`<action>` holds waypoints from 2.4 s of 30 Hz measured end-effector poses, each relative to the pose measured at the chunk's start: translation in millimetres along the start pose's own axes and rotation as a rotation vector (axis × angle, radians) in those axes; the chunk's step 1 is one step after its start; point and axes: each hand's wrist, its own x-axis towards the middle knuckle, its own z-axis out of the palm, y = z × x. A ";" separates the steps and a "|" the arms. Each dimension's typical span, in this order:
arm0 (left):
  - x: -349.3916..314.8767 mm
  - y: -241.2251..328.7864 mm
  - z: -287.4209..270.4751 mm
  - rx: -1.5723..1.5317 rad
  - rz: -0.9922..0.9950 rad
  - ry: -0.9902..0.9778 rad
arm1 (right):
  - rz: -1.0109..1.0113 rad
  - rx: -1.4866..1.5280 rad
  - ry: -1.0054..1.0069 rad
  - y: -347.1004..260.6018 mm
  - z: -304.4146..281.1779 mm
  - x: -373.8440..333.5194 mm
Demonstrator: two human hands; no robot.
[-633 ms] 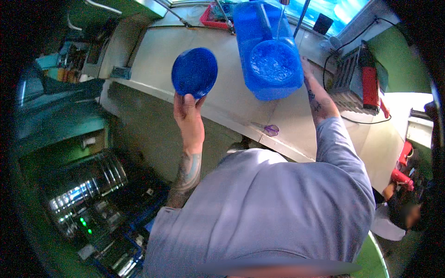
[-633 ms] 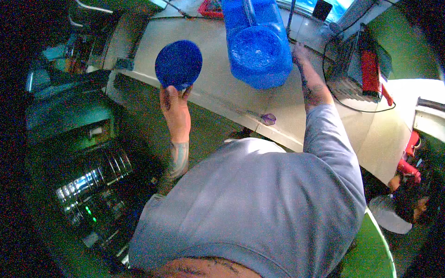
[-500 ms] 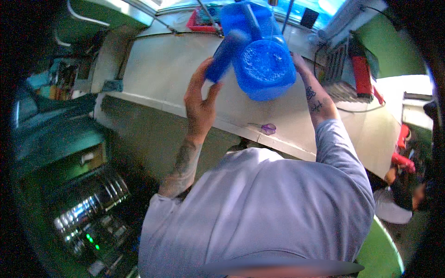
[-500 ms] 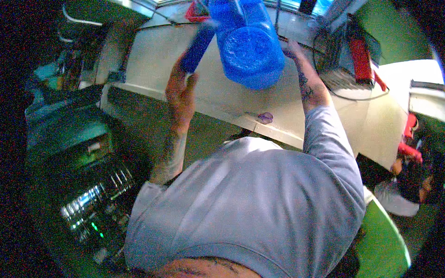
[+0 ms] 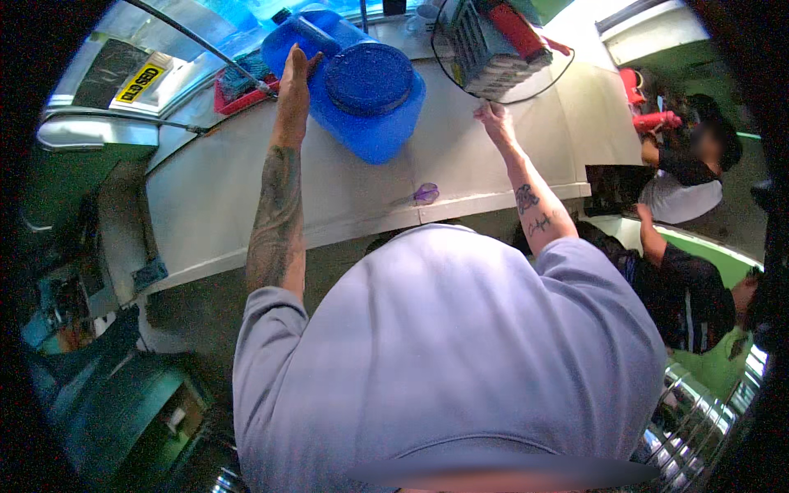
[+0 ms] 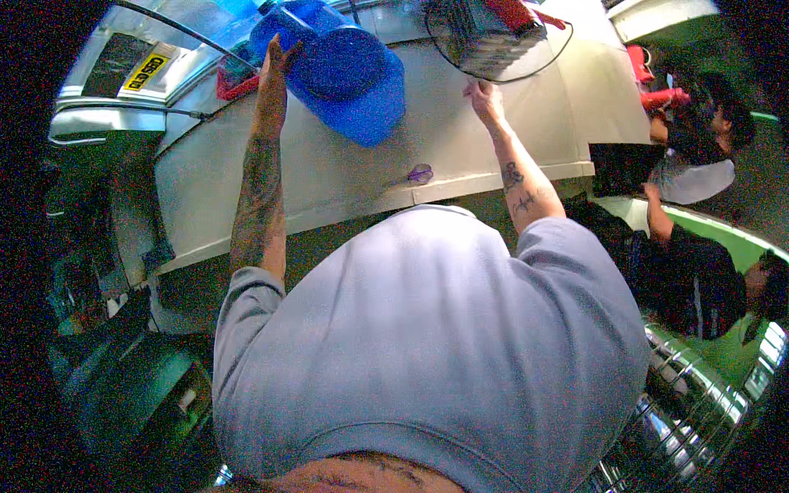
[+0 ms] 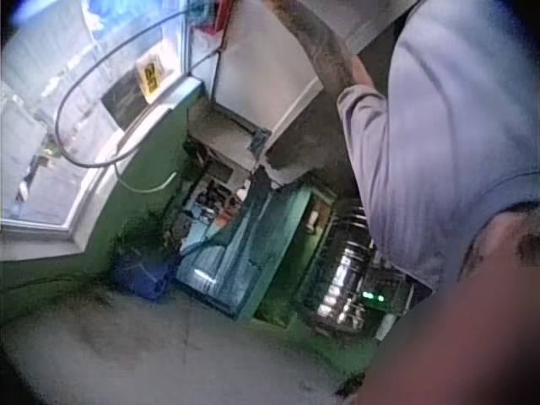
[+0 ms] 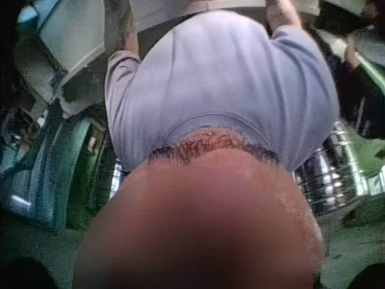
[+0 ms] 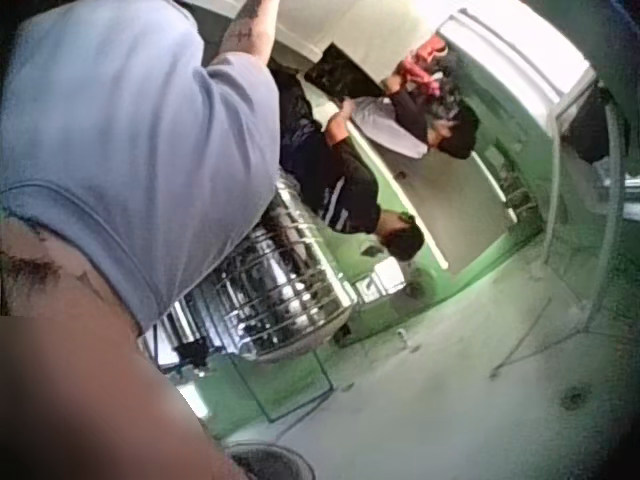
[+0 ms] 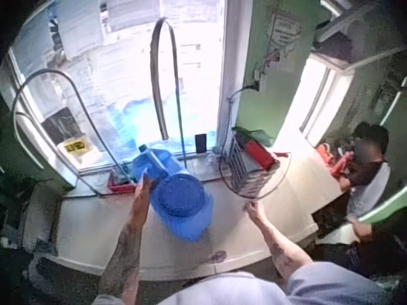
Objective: The person wipes a countertop with a cloth, then assembles a blue water dispenser by attaching a green mesh filter and using a red heat gun to secure it. They fill the dispenser with water from a tap and place a lid on top.
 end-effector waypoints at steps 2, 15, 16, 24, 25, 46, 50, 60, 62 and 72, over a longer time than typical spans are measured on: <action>-6.0 -0.8 8.9 0.004 0.103 -0.027 | -0.098 -0.345 0.073 24.5 -21.1 3.4; -22.8 -6.0 29.2 -0.038 -0.121 0.192 | -0.077 -1.016 -0.193 61.6 -58.3 95.4; -24.5 -4.2 32.5 -0.051 -0.140 0.216 | -0.093 -0.959 -0.192 63.8 -58.0 99.6; -28.7 16.6 49.3 -0.076 -0.187 0.273 | -0.334 -1.005 -0.458 72.6 -100.1 29.5; -29.5 17.1 50.7 -0.074 -0.197 0.292 | -0.390 -0.972 -0.471 75.3 -106.0 16.2; -26.4 1.7 37.3 -0.111 -0.192 0.260 | -0.443 -0.913 -0.565 2.2 -134.3 57.0; -29.5 1.5 38.9 -0.085 -0.146 0.253 | -0.455 -0.657 -0.454 -10.7 -169.3 41.8; -34.9 32.3 35.4 0.215 -0.121 0.243 | -0.487 -0.866 0.046 38.2 -95.8 115.2; -42.3 48.0 36.5 0.459 -0.026 0.191 | -0.404 -0.449 0.034 34.2 -97.8 114.5; -62.9 70.7 82.5 1.399 0.272 -0.236 | -0.569 -0.682 0.121 -41.3 -133.7 23.0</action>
